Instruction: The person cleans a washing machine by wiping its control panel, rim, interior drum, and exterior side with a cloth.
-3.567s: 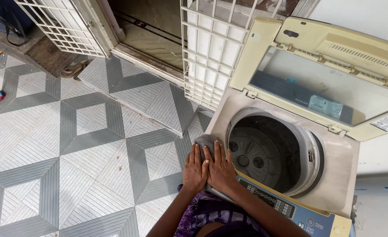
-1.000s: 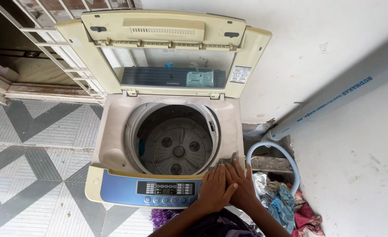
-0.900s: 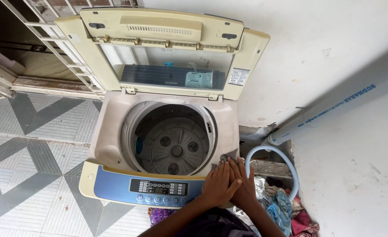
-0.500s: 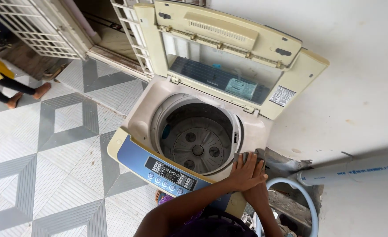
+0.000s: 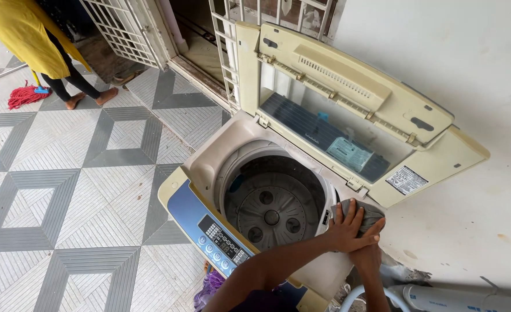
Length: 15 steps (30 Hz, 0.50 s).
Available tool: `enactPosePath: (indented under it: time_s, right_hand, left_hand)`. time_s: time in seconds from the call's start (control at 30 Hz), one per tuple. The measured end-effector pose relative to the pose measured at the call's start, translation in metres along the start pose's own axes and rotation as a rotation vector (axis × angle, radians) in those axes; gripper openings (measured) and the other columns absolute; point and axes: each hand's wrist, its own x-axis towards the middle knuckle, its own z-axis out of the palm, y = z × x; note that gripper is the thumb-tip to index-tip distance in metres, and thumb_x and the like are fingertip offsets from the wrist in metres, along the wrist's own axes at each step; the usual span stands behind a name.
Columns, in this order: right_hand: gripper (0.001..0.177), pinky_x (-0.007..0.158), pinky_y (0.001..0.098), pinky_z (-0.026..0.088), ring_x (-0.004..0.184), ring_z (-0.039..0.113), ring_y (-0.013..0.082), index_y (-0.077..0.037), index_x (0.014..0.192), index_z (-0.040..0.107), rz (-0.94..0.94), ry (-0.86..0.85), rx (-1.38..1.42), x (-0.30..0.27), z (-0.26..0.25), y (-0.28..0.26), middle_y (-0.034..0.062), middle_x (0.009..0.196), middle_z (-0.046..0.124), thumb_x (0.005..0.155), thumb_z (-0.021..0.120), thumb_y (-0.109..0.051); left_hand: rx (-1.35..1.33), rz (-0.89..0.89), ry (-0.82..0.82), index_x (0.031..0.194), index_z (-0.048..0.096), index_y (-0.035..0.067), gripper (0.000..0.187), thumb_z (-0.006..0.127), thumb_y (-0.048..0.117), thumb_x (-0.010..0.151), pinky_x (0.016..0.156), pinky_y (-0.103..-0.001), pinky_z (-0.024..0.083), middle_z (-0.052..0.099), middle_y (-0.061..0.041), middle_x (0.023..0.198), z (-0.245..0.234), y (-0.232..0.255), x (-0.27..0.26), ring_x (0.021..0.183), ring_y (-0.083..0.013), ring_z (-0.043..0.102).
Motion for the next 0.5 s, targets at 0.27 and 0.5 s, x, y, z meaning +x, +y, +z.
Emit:
enactPosePath:
  time_s: [0.27, 0.5]
  right_hand:
    - [0.126, 0.084, 0.0503, 0.057, 0.109, 0.069, 0.0443, 0.002, 0.160, -0.009, 0.040, -0.048, -0.039, 0.006, -0.012, -0.011, 0.0317, 0.142, 0.052, 0.077, 0.075, -0.039]
    - [0.121, 0.084, 0.0485, 0.058, 0.112, 0.069, 0.0439, 0.001, 0.162, -0.015, -0.022, -0.051, -0.044, -0.022, 0.002, 0.010, 0.0312, 0.139, 0.057, 0.083, 0.070, -0.032]
  left_hand:
    - [0.037, -0.009, -0.093, 0.165, 0.007, 0.011, 0.138, 0.025, 0.101, 0.061, 0.114, -0.078, 0.010, -0.018, -0.020, 0.171, -0.007, -0.005, 0.000, 0.152, -0.0539, -0.019]
    - [0.236, 0.040, -0.285, 0.164, 0.002, 0.001, 0.141, 0.025, 0.101, 0.068, 0.119, -0.067, 0.018, -0.012, -0.030, 0.169, 0.017, -0.037, -0.011, 0.150, -0.0599, -0.008]
